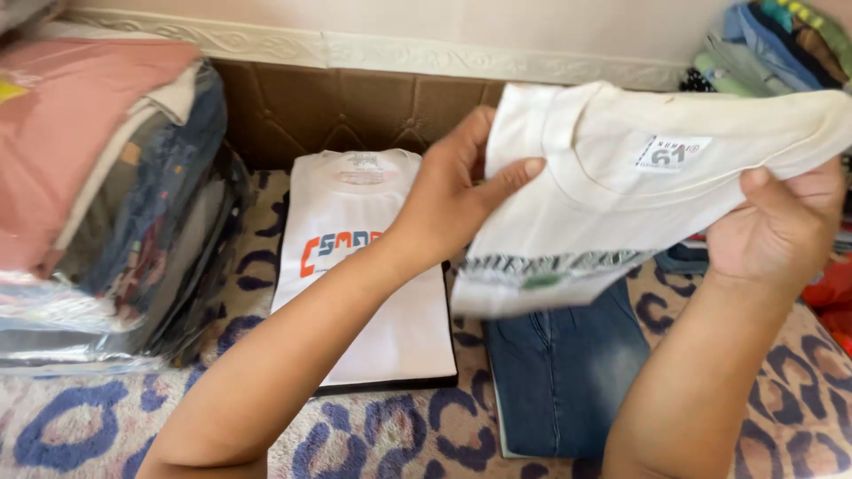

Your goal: The person folds various clothing items, including a light green shirt, a dark blue t-shirt, a red t-shirt, a black t-shirt, a white t-shirt, and a pair of blue jeans. They use a spray bottle to mist the fabric before folding each item and place the folded clothes into a neat stack.

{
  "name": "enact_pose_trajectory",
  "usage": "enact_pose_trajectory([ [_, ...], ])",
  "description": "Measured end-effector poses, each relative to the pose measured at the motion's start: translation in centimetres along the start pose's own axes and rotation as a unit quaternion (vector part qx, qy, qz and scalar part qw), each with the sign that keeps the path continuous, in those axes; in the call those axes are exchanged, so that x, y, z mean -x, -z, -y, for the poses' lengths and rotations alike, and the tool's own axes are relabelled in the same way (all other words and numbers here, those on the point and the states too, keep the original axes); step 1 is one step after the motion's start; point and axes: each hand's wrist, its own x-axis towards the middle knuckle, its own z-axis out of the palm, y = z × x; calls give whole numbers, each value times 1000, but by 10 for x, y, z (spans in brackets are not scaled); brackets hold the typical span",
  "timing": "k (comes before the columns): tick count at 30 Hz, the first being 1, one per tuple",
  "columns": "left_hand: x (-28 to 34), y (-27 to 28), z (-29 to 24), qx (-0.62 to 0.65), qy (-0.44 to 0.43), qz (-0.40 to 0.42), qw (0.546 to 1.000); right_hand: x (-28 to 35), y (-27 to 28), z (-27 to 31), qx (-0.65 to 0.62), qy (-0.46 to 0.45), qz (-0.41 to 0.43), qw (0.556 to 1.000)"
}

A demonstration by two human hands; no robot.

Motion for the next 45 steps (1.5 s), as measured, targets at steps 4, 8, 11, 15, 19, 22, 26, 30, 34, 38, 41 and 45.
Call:
enact_pose_trajectory([
  [4,14,33,-33,-10,-76,-66,995,-9,-43,10,-29,-1,-7,1000],
  [8,20,70,-58,10,-142,-88,986,-29,-102,2,-19,1,42,999],
  [11,16,101,-64,-22,-179,-136,974,-44,-155,-22,11,41,75,996],
  [15,9,154,-12,81,-56,-289,952,-59,-207,-96,93,-5,64,994],
  [19,29,227,133,-61,269,-352,894,-31,-214,-206,217,-90,100,967],
  [22,91,255,230,86,407,-292,861,4,-193,-273,274,-263,135,915],
  [26,106,250,218,57,386,-278,878,24,-194,-264,276,-297,124,906],
  [30,101,239,210,-17,293,-272,916,25,-189,-248,243,-282,107,922],
  [34,97,228,195,12,288,-314,904,22,-174,-248,184,-283,80,938],
  [38,128,203,127,-17,362,-286,887,61,-169,-219,119,-358,87,922],
  [41,157,189,87,-11,340,-208,917,88,-181,-161,100,-405,96,904],
  [45,183,183,73,58,312,-148,937,110,-173,-142,118,-414,145,891],
])
